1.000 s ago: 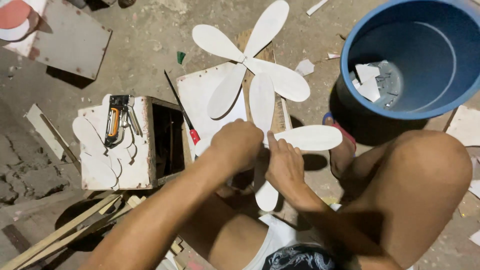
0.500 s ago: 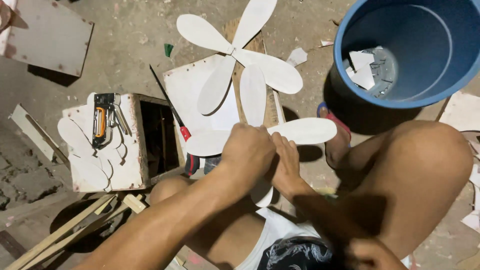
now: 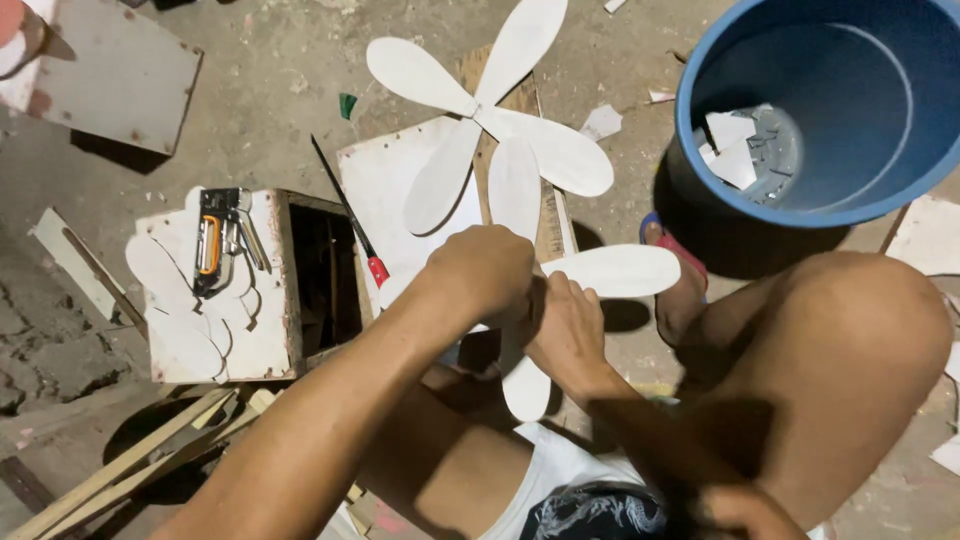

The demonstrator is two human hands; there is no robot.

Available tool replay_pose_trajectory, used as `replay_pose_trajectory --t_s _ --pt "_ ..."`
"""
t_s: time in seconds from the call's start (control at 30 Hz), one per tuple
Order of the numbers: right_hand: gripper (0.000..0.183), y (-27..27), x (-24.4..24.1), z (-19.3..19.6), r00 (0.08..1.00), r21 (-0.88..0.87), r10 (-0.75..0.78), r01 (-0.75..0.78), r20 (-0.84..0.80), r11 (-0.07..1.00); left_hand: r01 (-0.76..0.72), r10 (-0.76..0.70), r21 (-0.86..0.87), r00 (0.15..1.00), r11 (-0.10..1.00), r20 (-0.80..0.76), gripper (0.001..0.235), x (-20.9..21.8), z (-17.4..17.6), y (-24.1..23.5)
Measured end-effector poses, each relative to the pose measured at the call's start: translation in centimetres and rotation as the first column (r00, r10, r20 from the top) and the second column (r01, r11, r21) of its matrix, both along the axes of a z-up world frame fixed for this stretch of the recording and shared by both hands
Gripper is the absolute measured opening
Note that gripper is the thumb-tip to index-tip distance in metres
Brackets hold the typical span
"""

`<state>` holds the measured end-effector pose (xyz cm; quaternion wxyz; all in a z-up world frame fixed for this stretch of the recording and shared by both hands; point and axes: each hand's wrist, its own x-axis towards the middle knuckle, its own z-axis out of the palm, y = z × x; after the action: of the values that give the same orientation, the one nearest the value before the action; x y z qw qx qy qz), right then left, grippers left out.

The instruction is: Assembling fan blades onto a central hub using a screwdriver and pliers

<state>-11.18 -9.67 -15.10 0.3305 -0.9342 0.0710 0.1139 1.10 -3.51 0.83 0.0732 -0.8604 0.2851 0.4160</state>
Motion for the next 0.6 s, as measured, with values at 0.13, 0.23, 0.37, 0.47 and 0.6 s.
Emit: replay_pose_trajectory --t_s 0.13,0.23,0.37,0.47,0.6 --pt "0.034 -0.3 0.0 -0.5 1.000 0.095 -0.010 0.012 -0.025 0.995 0.233 -0.234 0.024 0.960 0.972 0.155 0.017 -1.5 -4.2 -0.6" --pt "0.023 -0.2 0.2 -0.5 0.998 0.115 -0.065 0.066 -0.018 0.991 0.442 -0.481 0.202 0.845 0.874 0.234 0.018 -2.9 -1.8 -1.7" --pt "0.050 -0.3 -0.2 -1.1 1.000 0.001 -0.008 0.008 -0.012 1.000 0.399 -0.431 0.165 0.860 0.902 0.272 0.021 -1.6 -1.7 0.0" --pt "0.068 -0.3 -0.2 1.2 0.999 -0.085 0.053 -0.053 -0.003 0.995 0.106 -0.106 0.006 0.977 0.994 0.184 0.019 -0.2 -0.5 1.8" --pt "0.079 -0.2 0.0 2.3 0.998 -0.086 0.057 -0.057 0.000 0.995 -0.169 0.170 -0.036 0.985 0.985 0.024 0.023 -0.5 3.2 1.2"
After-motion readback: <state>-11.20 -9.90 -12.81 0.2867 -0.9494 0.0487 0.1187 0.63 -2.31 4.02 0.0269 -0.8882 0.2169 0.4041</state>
